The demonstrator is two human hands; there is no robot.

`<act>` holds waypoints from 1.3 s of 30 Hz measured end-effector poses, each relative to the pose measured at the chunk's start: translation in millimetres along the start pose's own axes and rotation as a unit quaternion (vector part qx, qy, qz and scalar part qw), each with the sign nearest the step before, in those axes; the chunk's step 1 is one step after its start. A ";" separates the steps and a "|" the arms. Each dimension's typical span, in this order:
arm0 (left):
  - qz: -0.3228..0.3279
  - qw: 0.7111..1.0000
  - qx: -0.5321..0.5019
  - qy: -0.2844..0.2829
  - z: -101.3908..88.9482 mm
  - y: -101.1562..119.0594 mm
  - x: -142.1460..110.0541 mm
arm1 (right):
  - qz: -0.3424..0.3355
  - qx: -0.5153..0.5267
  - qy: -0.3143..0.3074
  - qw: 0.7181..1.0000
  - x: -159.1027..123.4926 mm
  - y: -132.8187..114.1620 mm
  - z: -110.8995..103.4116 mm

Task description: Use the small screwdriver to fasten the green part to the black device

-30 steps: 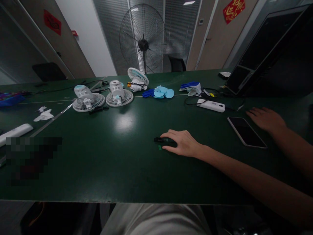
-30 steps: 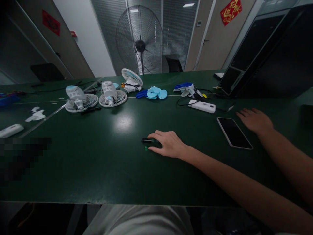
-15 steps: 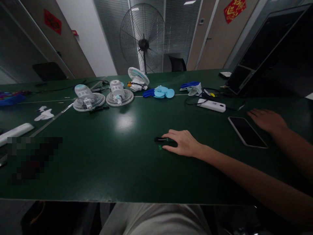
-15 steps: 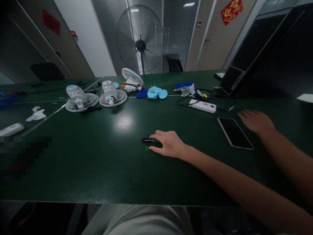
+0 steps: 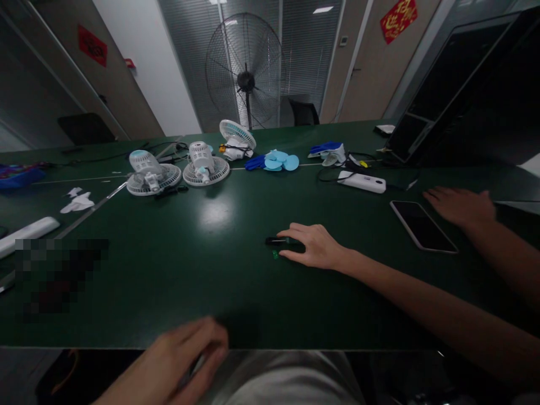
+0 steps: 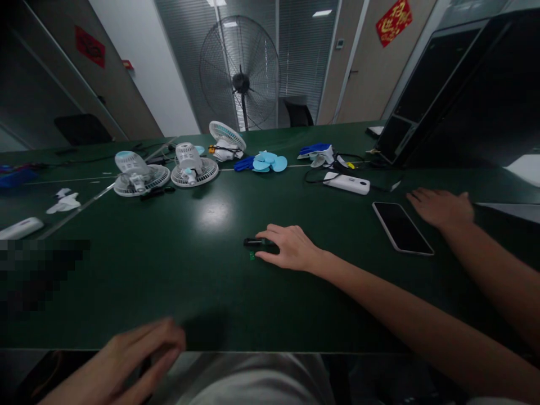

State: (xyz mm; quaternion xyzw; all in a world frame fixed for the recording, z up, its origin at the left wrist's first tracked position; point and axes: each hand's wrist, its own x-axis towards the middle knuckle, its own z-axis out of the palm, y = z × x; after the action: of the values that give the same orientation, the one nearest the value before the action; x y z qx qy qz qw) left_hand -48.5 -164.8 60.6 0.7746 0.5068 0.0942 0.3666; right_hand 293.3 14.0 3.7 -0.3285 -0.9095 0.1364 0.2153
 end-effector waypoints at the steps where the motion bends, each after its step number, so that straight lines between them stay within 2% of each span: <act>1: 0.056 0.997 0.044 0.011 -4.9 3.7 25.2 | 0.003 0.013 0.024 1.000 -0.6 1.1 -0.3; 3: 0.163 0.978 0.114 0.066 -14.8 8.3 78.6 | 0.016 0.039 0.083 0.996 -1.2 3.5 -1.8; 6: 0.283 0.943 0.167 0.047 -24.8 6.1 148.4 | 0.040 0.068 0.156 0.985 -0.5 6.9 -5.3; 8: 0.336 0.926 0.175 0.007 -26.5 0.6 179.4 | 0.050 0.083 0.178 0.979 0.7 8.4 -7.2; 11: 0.353 0.923 0.153 -0.022 -24.1 -8.2 201.8 | 0.052 0.099 0.180 0.977 2.4 9.6 -8.0; 16: 0.330 0.937 0.117 0.008 -25.6 -20.0 204.2 | 0.042 0.098 0.155 0.982 2.4 9.3 -8.3; 20: 0.294 0.944 0.151 0.019 -49.7 -45.4 195.0 | 0.042 0.099 0.140 0.984 1.2 8.8 -8.6; 22: 0.244 0.953 0.172 0.052 -71.6 -72.7 187.1 | 0.041 0.102 0.137 0.984 0.8 9.3 -8.1; 25: 0.129 0.962 0.193 0.145 -111.6 -128.5 170.7 | 0.039 0.105 0.134 0.985 0.7 10.2 -7.0; 28: 0.036 0.951 0.203 0.231 -146.7 -181.4 152.1 | 0.038 0.106 0.129 0.985 0.8 10.7 -6.3; 30: 0.006 0.942 0.209 0.264 -160.6 -204.1 141.9 | 0.037 0.110 0.124 0.985 0.9 10.8 -6.2; 33: -0.008 0.935 0.217 0.281 -166.6 -217.1 134.8 | 0.039 0.112 0.117 0.986 1.2 10.9 -6.2; 39: 0.002 0.930 0.245 0.275 -161.9 -218.3 142.0 | 0.031 0.100 0.126 0.986 3.1 11.7 -4.7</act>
State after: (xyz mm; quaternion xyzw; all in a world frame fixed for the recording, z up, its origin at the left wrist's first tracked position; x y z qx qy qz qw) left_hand -222.1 80.6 -0.7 0.7850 0.5936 0.1770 0.0111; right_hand 299.7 25.3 4.2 -0.3476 -0.8463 0.1905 0.3559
